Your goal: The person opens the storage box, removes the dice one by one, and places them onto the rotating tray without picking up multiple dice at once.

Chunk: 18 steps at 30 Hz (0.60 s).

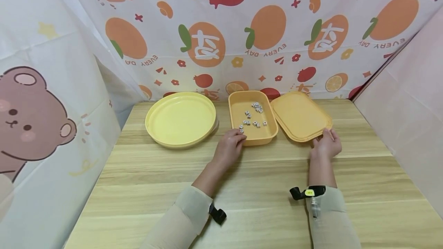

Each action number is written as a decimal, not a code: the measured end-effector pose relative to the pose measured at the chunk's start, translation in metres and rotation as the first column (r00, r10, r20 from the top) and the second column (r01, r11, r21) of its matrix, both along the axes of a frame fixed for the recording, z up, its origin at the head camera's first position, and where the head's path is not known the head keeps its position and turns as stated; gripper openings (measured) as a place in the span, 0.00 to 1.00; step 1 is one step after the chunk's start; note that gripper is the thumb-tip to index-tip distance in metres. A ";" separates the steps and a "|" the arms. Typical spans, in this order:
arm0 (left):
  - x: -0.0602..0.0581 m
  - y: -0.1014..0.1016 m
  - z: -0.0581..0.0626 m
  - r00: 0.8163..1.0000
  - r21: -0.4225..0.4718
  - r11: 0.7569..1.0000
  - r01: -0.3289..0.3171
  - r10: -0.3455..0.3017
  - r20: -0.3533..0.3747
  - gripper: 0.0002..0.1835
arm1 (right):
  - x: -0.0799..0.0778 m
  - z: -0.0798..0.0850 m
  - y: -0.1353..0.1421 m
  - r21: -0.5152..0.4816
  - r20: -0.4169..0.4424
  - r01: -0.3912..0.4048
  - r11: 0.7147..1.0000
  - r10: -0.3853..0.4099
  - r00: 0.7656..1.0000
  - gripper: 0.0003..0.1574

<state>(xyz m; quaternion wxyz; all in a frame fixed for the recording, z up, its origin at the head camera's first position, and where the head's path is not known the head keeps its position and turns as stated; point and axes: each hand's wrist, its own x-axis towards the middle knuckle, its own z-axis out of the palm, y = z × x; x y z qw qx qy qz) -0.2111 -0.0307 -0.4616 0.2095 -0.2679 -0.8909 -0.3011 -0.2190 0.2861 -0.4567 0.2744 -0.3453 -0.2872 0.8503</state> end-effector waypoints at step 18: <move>-0.002 0.002 -0.001 1.000 0.011 1.000 -0.009 0.009 -0.013 0.05 | 0.009 -0.007 0.029 0.077 0.158 -0.127 0.989 0.114 0.981 0.18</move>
